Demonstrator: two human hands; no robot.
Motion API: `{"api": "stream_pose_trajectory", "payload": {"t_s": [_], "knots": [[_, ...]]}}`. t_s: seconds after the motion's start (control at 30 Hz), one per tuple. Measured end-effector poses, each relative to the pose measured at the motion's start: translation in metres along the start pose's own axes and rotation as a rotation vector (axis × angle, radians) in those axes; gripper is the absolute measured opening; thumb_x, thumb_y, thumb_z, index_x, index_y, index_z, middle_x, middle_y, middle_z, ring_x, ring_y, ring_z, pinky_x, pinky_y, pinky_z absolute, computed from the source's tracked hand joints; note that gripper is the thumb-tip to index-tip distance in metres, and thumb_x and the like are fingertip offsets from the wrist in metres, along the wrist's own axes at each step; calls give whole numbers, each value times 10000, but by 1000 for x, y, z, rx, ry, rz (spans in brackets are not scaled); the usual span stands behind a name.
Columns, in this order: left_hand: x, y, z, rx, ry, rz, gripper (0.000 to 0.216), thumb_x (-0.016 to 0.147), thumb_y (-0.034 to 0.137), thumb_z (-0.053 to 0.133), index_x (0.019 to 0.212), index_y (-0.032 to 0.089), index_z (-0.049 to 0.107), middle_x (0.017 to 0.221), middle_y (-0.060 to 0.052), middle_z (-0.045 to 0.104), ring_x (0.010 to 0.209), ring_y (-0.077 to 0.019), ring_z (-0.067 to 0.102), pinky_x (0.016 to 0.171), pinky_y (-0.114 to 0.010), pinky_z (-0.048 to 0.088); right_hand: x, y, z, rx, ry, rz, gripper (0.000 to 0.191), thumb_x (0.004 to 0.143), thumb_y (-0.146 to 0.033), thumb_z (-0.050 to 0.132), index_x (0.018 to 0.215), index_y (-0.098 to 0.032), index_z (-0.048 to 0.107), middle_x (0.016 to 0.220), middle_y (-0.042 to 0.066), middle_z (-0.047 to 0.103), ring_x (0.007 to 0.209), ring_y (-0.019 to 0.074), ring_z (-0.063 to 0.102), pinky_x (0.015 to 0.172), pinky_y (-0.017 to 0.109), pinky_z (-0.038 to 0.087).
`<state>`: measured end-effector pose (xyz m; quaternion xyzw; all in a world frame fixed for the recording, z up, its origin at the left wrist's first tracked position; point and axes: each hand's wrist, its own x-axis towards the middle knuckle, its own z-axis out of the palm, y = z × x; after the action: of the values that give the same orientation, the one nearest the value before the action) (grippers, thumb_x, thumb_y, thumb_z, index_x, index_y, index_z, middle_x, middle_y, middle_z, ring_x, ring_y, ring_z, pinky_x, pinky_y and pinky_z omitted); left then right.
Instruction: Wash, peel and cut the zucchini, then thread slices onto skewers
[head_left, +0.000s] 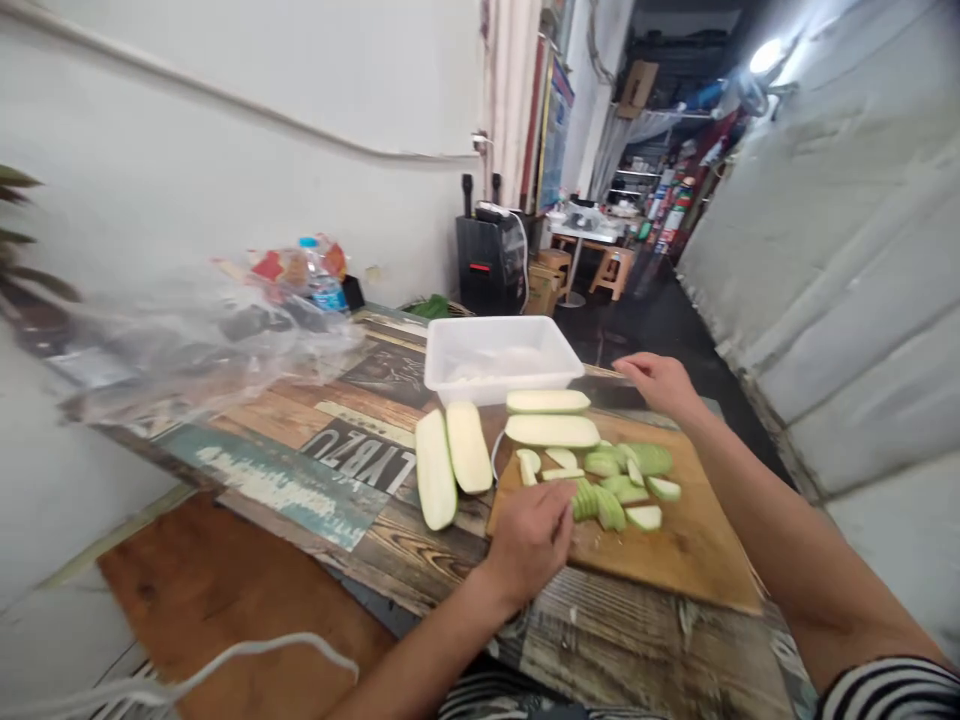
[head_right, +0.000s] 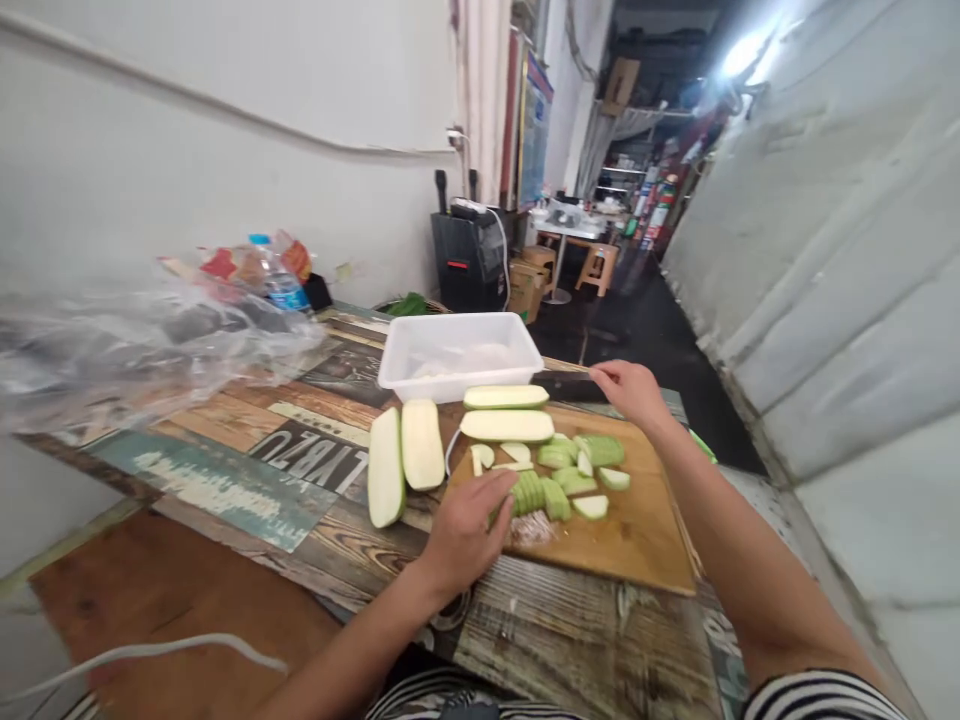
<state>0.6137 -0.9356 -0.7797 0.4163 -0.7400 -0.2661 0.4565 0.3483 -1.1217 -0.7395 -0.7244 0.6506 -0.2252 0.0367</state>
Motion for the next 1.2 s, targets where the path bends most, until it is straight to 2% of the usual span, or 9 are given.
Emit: {"api": "stream_pose_trajectory", "payload": {"t_s": [0.13,0.23,0.3,0.47,0.57,0.8,0.93,1.07,1.2], "knots": [[11,14,13,43,-78,-22,319,874,212,470,1127,226,664,1182,-99,638,1135,-250,554,1046,-405,395,-111,70,-43,-262,-215,336,332,902,-351,470,909,-181,755,818,89,725,797,224,650,651,265,412],[27,21,29,155,-157,3,308,851,187,488,1095,219,673,1229,-97,608,1159,-253,532,1060,-400,371,-172,78,-48,-343,-319,475,289,878,-320,504,793,-186,746,792,101,715,776,231,653,597,266,383],[44,23,39,201,-224,2,266,825,171,520,1014,218,700,1174,-94,635,1146,-259,540,1058,-387,362,-195,73,-43,-327,-325,510,287,874,-322,509,760,-187,736,794,104,714,775,229,655,584,265,374],[96,20,61,322,-387,-65,220,797,165,559,937,176,729,1080,-126,687,1093,-294,583,1004,-376,379,-207,71,-26,-287,-290,586,298,880,-311,480,840,-148,727,896,148,714,853,236,654,627,273,392],[111,18,73,302,-478,-47,214,796,223,592,945,170,735,1097,-125,693,1069,-287,599,965,-343,403,-204,78,-20,-245,-296,601,282,851,-258,487,747,-133,718,849,162,711,832,247,656,626,282,386],[89,20,120,171,-593,223,184,795,232,600,935,215,718,1010,-76,712,979,-231,621,927,-290,426,-201,86,-20,-74,-272,619,251,799,-199,512,593,-142,644,637,118,664,702,221,647,592,270,385],[70,42,142,238,-715,385,155,839,207,542,906,190,681,994,-111,683,1017,-250,601,1003,-386,382,-211,97,-18,125,-223,673,250,794,-215,536,550,-166,567,498,25,582,475,140,579,516,231,391],[68,70,135,469,-880,397,214,877,173,451,921,159,659,1065,-135,649,1085,-283,564,1018,-492,349,-229,108,-15,363,-114,737,234,785,-246,556,563,-176,527,500,-5,559,457,111,554,469,193,417],[84,75,112,607,-790,252,268,876,145,425,944,146,684,1086,-118,663,1054,-262,589,966,-398,417,-245,112,-14,594,-2,753,222,791,-322,544,618,-183,529,574,-1,585,472,98,522,468,202,450]]}}
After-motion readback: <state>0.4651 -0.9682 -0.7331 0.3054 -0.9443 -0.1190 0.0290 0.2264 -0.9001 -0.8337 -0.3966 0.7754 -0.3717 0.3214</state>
